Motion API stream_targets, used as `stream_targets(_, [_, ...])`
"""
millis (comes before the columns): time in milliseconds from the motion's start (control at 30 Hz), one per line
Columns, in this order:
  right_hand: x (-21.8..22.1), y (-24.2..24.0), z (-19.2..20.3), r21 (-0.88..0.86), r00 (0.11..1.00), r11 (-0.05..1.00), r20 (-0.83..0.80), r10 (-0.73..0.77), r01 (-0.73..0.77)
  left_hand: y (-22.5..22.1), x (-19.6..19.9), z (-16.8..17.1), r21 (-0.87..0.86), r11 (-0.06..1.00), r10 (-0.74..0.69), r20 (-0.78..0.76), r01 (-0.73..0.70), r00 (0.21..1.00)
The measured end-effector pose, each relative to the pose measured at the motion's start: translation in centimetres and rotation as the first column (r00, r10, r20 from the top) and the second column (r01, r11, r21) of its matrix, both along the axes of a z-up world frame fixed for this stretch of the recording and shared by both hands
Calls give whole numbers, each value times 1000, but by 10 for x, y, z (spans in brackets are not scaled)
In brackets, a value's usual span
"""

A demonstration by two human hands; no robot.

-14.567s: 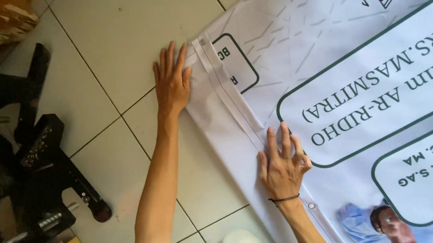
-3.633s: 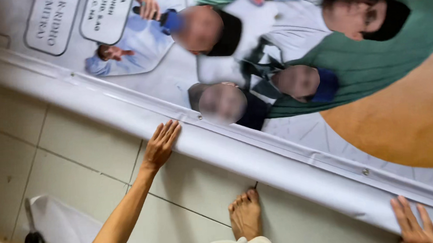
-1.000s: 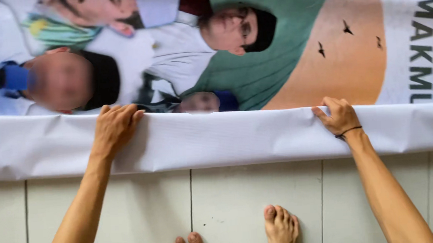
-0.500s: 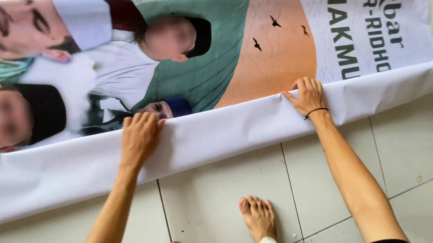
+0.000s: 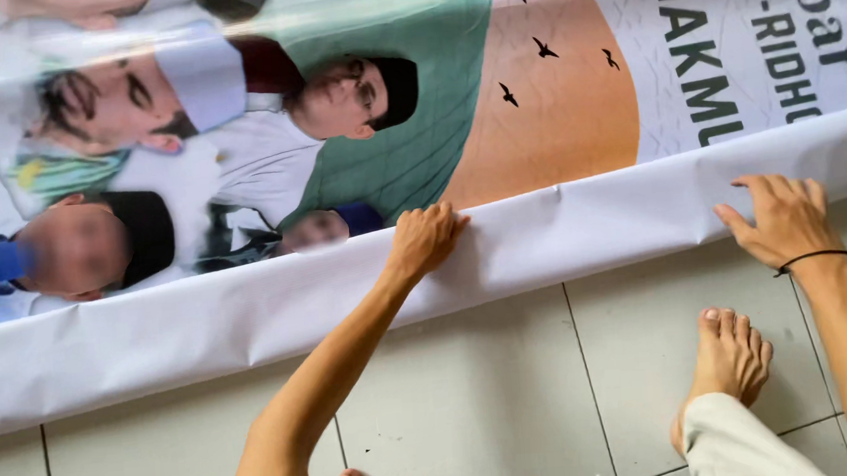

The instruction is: The person cuts a white strip of material using scissors, aligns it with the edge of a large printed banner, and then rolls the banner up by hand.

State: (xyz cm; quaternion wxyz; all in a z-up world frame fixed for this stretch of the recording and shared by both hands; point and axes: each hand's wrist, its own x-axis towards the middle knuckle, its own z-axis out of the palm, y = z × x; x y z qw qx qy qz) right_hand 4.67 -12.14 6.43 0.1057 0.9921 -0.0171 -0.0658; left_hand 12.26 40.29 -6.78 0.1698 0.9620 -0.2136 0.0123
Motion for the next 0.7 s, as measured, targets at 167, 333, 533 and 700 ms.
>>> stream_targets(167, [31, -52, -1, -150, 866, 919, 308, 394, -364, -85, 34, 1, 198, 917, -335, -86, 346, 938])
stream_targets(333, [88, -102, -9, -111, 881, 895, 160, 446, -433, -228, 73, 30, 207, 896, -281, -419, 392, 864])
stream_targets(533, [144, -190, -5, 6, 913, 917, -82, 399, -400, -366, 81, 30, -26, 951, -288, -444, 309, 849])
stream_targets(700, [157, -261, -21, 119, 943, 981, -280, 179, -151, -422, 60, 10, -56, 994, -113, -380, 99, 918])
